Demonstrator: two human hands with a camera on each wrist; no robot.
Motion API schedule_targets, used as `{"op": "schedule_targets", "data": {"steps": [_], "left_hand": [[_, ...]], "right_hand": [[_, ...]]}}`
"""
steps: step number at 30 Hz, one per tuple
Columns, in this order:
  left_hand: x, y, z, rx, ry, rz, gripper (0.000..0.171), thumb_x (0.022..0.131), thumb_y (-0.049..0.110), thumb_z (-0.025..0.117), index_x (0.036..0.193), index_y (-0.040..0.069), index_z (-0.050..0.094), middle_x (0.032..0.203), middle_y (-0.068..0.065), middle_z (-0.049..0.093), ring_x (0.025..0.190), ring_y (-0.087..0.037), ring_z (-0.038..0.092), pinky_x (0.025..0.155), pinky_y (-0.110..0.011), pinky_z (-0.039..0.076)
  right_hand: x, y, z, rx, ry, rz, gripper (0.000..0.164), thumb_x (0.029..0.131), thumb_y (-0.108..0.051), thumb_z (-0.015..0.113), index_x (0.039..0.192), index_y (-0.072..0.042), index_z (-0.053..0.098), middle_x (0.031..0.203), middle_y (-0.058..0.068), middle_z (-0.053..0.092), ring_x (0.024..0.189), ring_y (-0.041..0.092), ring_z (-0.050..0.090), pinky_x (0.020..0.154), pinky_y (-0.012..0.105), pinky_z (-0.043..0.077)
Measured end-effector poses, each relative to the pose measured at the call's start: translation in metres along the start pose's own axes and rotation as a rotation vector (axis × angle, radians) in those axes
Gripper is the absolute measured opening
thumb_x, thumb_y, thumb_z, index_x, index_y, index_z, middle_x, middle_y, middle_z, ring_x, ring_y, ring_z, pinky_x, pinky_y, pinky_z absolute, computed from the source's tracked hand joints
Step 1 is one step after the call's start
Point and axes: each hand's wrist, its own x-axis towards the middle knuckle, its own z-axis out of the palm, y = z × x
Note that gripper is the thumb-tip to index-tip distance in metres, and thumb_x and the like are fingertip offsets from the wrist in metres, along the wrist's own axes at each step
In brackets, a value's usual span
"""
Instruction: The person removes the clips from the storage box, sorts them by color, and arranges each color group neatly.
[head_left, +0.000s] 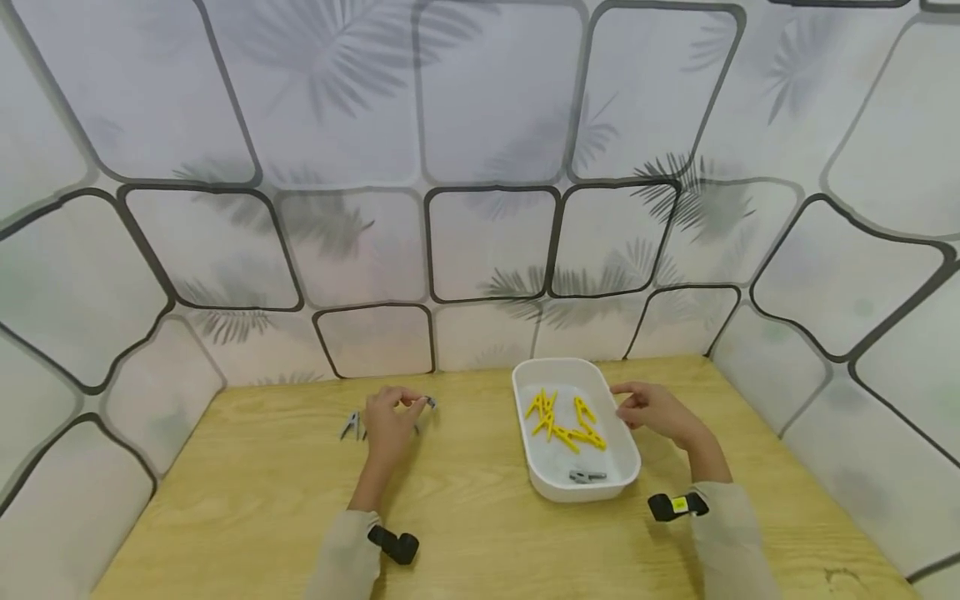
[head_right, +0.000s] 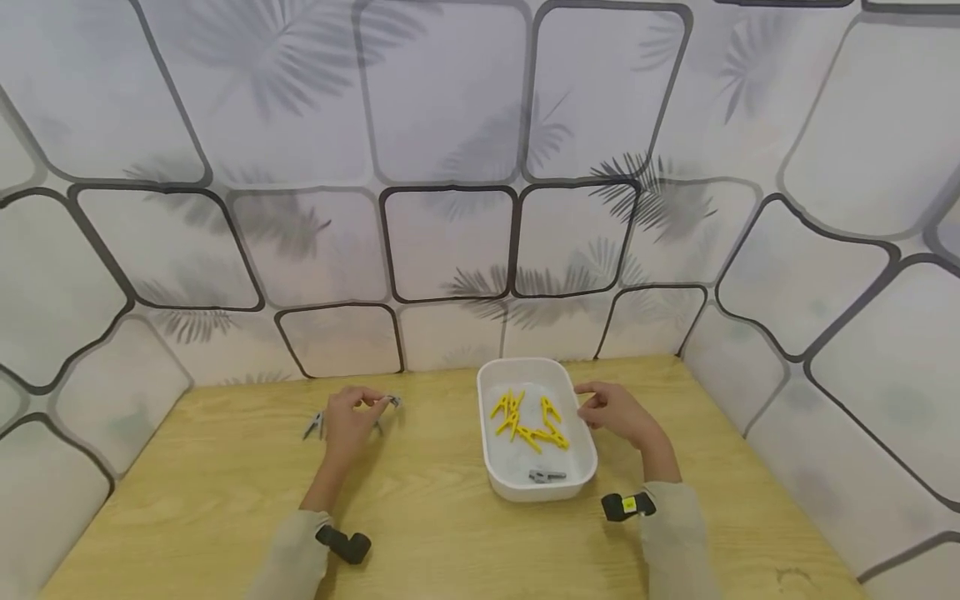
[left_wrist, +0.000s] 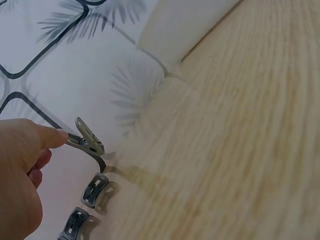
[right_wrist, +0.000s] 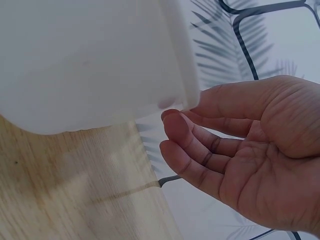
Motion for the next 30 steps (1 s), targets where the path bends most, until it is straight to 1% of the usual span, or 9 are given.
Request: {"op": "schedule_targets", "data": {"steps": [3,7,10,13,15,18,22,25,30], "left_hand": [[-0.001,0.000,0.002,0.038,-0.009,-0.012,0.006,0.083,0.009,0.082,0.084,0.006,0.077,0.081,-0.013,0.066,0.083,-0.032,0.053,0.089,-0.050,0.031],[-0.004,0.003,-0.001,0.078,-0.035,-0.045,0.007,0.084,0.010,0.082,0.084,0.006,0.077,0.083,-0.013,0.065,0.086,-0.032,0.051,0.091,-0.057,0.031],[-0.004,0.006,-0.004,0.123,-0.071,-0.060,0.007,0.084,0.012,0.082,0.084,0.007,0.077,0.084,-0.012,0.065,0.087,-0.032,0.053,0.093,-0.061,0.032],[-0.004,0.009,-0.008,0.170,-0.112,-0.068,0.007,0.085,0.014,0.082,0.084,0.008,0.077,0.086,-0.012,0.066,0.090,-0.034,0.055,0.094,-0.064,0.034],[-0.004,0.009,-0.011,0.207,-0.125,-0.072,0.007,0.085,0.014,0.081,0.083,0.008,0.077,0.087,-0.012,0.067,0.091,-0.035,0.057,0.095,-0.066,0.035],[-0.003,0.010,-0.014,0.250,-0.139,-0.094,0.008,0.085,0.014,0.081,0.081,0.009,0.077,0.089,-0.012,0.069,0.095,-0.038,0.059,0.100,-0.070,0.035],[-0.005,0.009,-0.016,0.293,-0.166,-0.114,0.010,0.083,0.014,0.083,0.078,0.010,0.076,0.092,-0.013,0.070,0.097,-0.039,0.059,0.103,-0.072,0.033],[-0.007,0.008,-0.015,0.317,-0.187,-0.108,0.011,0.082,0.015,0.084,0.077,0.010,0.075,0.092,-0.013,0.070,0.097,-0.040,0.059,0.102,-0.072,0.032],[-0.008,0.009,-0.013,0.336,-0.225,-0.129,0.012,0.083,0.016,0.084,0.077,0.012,0.075,0.091,-0.010,0.068,0.100,-0.040,0.057,0.105,-0.073,0.030]], "right_hand": [[0.001,-0.001,-0.002,-0.007,0.002,-0.003,0.047,0.099,-0.005,0.061,0.140,0.014,0.048,0.098,0.018,0.069,0.085,0.014,0.065,0.079,0.039,0.059],[0.001,-0.003,0.000,0.009,-0.005,-0.001,0.048,0.098,-0.005,0.061,0.140,0.015,0.047,0.098,0.017,0.069,0.084,0.013,0.065,0.079,0.040,0.059],[0.000,-0.004,0.001,0.007,-0.008,-0.002,0.048,0.099,-0.005,0.060,0.140,0.015,0.046,0.098,0.018,0.069,0.085,0.014,0.065,0.079,0.040,0.059],[-0.001,-0.004,0.001,-0.002,0.006,0.004,0.048,0.099,-0.005,0.061,0.141,0.014,0.047,0.098,0.018,0.069,0.084,0.013,0.065,0.079,0.040,0.059],[0.000,-0.005,0.002,-0.006,0.008,0.003,0.047,0.099,-0.006,0.060,0.141,0.014,0.048,0.098,0.018,0.069,0.084,0.013,0.065,0.079,0.041,0.059],[0.000,-0.004,0.003,0.000,0.008,0.008,0.047,0.099,-0.006,0.060,0.141,0.013,0.048,0.097,0.017,0.069,0.084,0.013,0.065,0.080,0.041,0.060],[0.000,-0.003,0.004,0.011,-0.003,0.012,0.048,0.099,-0.005,0.060,0.141,0.014,0.047,0.097,0.016,0.069,0.085,0.015,0.065,0.081,0.043,0.059],[-0.001,-0.003,0.004,0.018,-0.008,0.010,0.049,0.099,-0.005,0.060,0.142,0.014,0.046,0.098,0.016,0.069,0.086,0.017,0.065,0.081,0.044,0.059],[-0.001,-0.003,0.002,0.006,-0.008,-0.003,0.049,0.100,-0.006,0.060,0.142,0.013,0.046,0.099,0.018,0.069,0.087,0.017,0.066,0.081,0.042,0.060]]}}
